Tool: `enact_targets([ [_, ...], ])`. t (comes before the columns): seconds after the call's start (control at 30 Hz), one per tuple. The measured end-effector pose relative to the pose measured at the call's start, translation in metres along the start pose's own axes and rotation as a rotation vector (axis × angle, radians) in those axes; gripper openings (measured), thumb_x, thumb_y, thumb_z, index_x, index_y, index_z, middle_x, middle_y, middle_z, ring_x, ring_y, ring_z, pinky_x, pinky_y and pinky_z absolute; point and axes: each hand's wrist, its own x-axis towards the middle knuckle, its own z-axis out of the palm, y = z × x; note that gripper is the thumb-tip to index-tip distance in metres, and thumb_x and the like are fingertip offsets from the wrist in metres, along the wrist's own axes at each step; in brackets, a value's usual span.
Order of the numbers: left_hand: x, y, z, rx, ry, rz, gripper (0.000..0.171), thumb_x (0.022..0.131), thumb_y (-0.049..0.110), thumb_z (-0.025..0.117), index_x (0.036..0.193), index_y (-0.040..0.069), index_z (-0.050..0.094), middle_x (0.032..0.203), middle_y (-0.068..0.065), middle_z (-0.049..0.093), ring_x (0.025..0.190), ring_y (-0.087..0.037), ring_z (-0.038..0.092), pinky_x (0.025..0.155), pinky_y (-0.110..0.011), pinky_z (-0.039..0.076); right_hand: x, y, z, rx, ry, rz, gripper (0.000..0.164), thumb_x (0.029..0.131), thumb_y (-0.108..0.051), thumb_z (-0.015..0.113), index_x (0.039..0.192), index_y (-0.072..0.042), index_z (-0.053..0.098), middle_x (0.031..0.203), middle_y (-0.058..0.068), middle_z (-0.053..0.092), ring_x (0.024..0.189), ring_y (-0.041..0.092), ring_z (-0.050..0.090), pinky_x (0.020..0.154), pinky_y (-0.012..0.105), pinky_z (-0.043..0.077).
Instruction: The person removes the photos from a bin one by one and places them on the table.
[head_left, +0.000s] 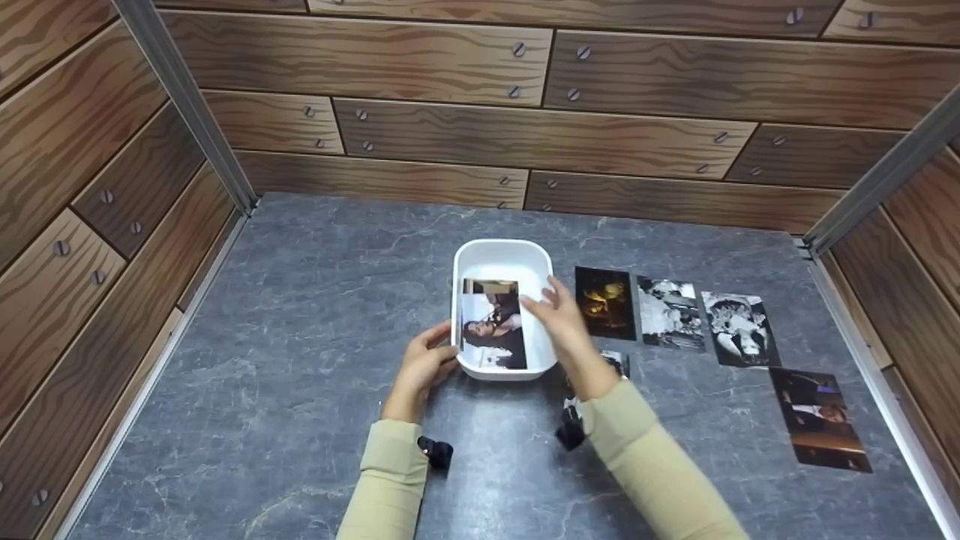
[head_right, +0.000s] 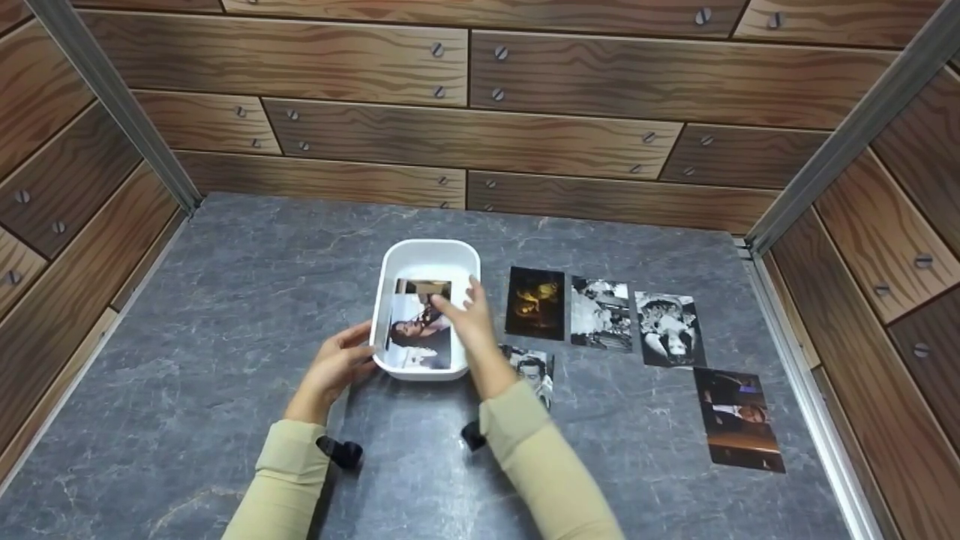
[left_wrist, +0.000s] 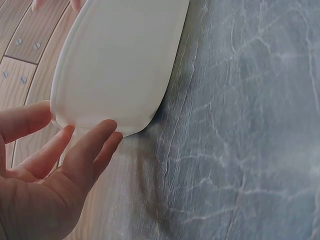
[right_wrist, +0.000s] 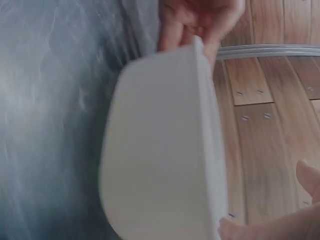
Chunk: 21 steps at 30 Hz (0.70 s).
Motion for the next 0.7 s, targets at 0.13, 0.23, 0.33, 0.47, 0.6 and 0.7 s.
enact_targets([
  [0.13,0.000,0.000,0.000,0.013,-0.005,0.009,0.055,0.087,-0.009,0.052,0.141,-0.004,0.044,0.146,-0.025,0.043,0.108,-0.025,0.061,0.083,-0.026,0.058,0.029,0.041,0.007,-0.019,0.012,0.015,0.088,0.086,-0.018,0.071,0.153,-0.001,0.016,0.154,0.032,0.021,0.142,0.046,0.021,0.120,0.051,0.022],
  [0.23,0.000,0.001,0.000,0.007,-0.008,0.005,0.055,0.087,-0.009,0.052,0.141,-0.003,0.045,0.146,-0.025,0.043,0.112,-0.029,0.060,0.087,-0.029,0.057,0.094,0.114,-0.002,-0.044,0.034,0.003,0.104,0.074,-0.039,0.082,0.153,-0.008,0.022,0.153,0.030,0.023,0.141,0.045,0.023,0.119,0.054,0.023],
  [0.33,0.000,0.001,0.000,-0.001,-0.002,-0.002,0.055,0.086,-0.010,0.052,0.141,-0.003,0.045,0.146,-0.024,0.044,0.116,-0.033,0.058,0.090,-0.031,0.057,0.152,0.178,-0.008,-0.070,0.050,0.054,0.117,0.063,-0.051,0.086,0.154,-0.012,0.023,0.154,0.029,0.023,0.141,0.043,0.024,0.119,0.054,0.022],
  [0.47,0.000,0.001,-0.001,-0.011,-0.005,-0.002,0.056,0.086,-0.011,0.052,0.141,-0.004,0.044,0.147,-0.025,0.042,0.118,-0.035,0.057,0.092,-0.033,0.056,0.104,0.128,0.009,-0.107,0.016,0.135,0.111,0.073,-0.034,0.084,0.154,-0.004,0.015,0.156,0.029,0.018,0.144,0.040,0.020,0.121,0.048,0.020],
  [0.6,0.000,0.001,0.000,-0.013,-0.014,-0.001,0.056,0.087,-0.010,0.051,0.142,-0.004,0.042,0.147,-0.026,0.041,0.116,-0.034,0.057,0.092,-0.032,0.056,0.015,0.033,0.033,-0.132,-0.039,0.188,0.094,0.085,-0.016,0.069,0.152,0.005,0.007,0.157,0.030,0.013,0.146,0.039,0.015,0.123,0.043,0.014],
  [0.7,0.000,0.000,0.000,-0.010,-0.018,-0.003,0.057,0.087,-0.010,0.051,0.142,-0.004,0.042,0.147,-0.025,0.041,0.113,-0.030,0.058,0.090,-0.031,0.057,-0.008,0.008,0.041,-0.133,-0.050,0.223,0.087,0.088,-0.010,0.061,0.151,0.008,0.004,0.157,0.032,0.011,0.146,0.039,0.015,0.123,0.041,0.013],
])
